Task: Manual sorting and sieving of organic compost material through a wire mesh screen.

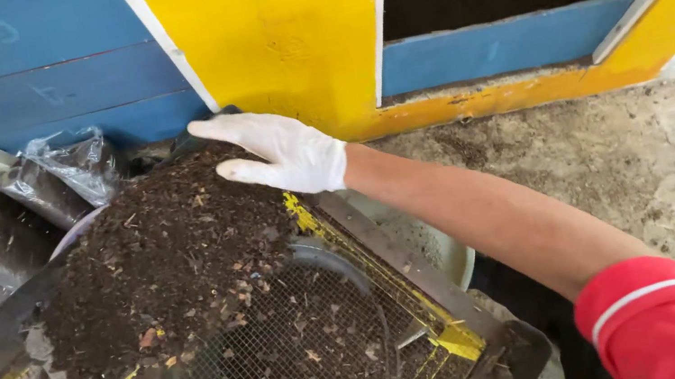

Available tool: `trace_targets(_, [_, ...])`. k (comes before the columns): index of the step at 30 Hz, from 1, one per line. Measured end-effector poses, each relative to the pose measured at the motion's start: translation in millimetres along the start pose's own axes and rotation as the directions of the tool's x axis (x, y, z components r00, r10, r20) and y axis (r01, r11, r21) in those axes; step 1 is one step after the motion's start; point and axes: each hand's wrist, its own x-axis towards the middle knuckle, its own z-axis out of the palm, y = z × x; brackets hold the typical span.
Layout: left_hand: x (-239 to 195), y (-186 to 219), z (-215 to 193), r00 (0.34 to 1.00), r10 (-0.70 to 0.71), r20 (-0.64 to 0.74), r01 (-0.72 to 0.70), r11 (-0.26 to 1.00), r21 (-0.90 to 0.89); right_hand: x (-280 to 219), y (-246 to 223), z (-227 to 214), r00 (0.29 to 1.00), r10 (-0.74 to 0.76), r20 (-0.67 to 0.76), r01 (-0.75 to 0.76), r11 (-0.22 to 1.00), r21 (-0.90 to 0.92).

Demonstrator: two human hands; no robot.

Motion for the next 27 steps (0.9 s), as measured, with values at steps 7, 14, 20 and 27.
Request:
trace_targets(7, [35.0,-13.8,67.6,0.927,0.375,0.023,-0.364,0.88,0.305,75.0,41.7,86.2,0.996,0.081,-0.038,-0.086,0.987,-0.135])
trace_targets(14, [21.4,31.3,84.5,0.881,0.425,0.208,-0.452,0.886,0.102,64.2,38.5,92.3,0.996,0.0,0.09,0.009,0.995,-0.096])
trace_targets(20, [-2.1,35.3,107.1,0.913,0.335,0.233,-0.291,0.935,-0.202,49.4,22.8,110.6,0.993,-0.006,0.12,-0.002,0.998,0.07])
trace_targets(27, [-30.3,43.2,127.6,0.98,0.113,0.167,-0.04,0.92,-0.391,21.4,2.6,127.8,0.983,0.183,0.026,-0.182,0.936,0.3])
